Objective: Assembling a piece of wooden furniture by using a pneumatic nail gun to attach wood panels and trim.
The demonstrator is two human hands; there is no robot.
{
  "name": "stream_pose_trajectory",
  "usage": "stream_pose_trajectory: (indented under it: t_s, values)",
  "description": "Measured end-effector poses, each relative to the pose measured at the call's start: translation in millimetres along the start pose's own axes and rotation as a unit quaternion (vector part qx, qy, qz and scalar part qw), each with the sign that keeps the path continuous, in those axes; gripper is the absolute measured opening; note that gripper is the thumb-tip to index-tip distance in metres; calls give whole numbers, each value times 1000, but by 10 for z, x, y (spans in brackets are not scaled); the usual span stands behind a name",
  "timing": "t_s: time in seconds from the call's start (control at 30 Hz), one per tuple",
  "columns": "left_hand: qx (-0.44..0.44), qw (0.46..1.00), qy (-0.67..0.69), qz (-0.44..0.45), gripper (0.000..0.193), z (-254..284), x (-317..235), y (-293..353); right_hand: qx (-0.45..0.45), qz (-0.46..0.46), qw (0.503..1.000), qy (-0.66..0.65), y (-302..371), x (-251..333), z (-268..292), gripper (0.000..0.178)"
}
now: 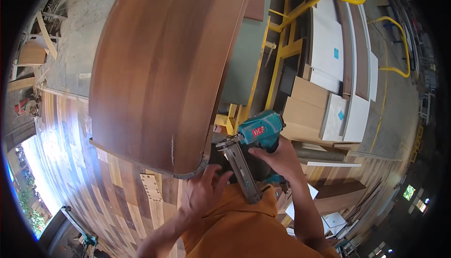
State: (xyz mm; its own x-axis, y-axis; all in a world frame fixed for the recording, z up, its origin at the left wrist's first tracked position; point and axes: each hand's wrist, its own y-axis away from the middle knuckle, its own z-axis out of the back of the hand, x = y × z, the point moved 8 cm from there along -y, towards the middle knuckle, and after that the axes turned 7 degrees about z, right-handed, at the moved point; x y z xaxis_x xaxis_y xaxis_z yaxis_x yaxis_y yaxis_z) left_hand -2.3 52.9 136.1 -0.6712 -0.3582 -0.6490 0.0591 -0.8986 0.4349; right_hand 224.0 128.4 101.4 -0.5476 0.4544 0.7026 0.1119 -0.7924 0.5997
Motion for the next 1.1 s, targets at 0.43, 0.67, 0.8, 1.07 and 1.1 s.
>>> stream_pose_trajectory:
  t_s: [0.43,0.67,0.8,1.07,1.1]
  values:
    - [208,854,385,280,29,-824,303,148,70,-3,997,43,-273,60,-198,51]
    - [224,827,409,313,31,-782,111,132,88,5,992,91,-380,134,-100,52]
    - [222,814,426,327,31,-783,65,106,135,-48,981,132,-436,204,-70,45]
    - [372,762,419,325,30,-987,-113,272,156,-72,980,104,-516,233,-107,48]
    - [372,758,420,332,32,-1025,-74,291,162,-70,978,113,-537,282,-110,48]
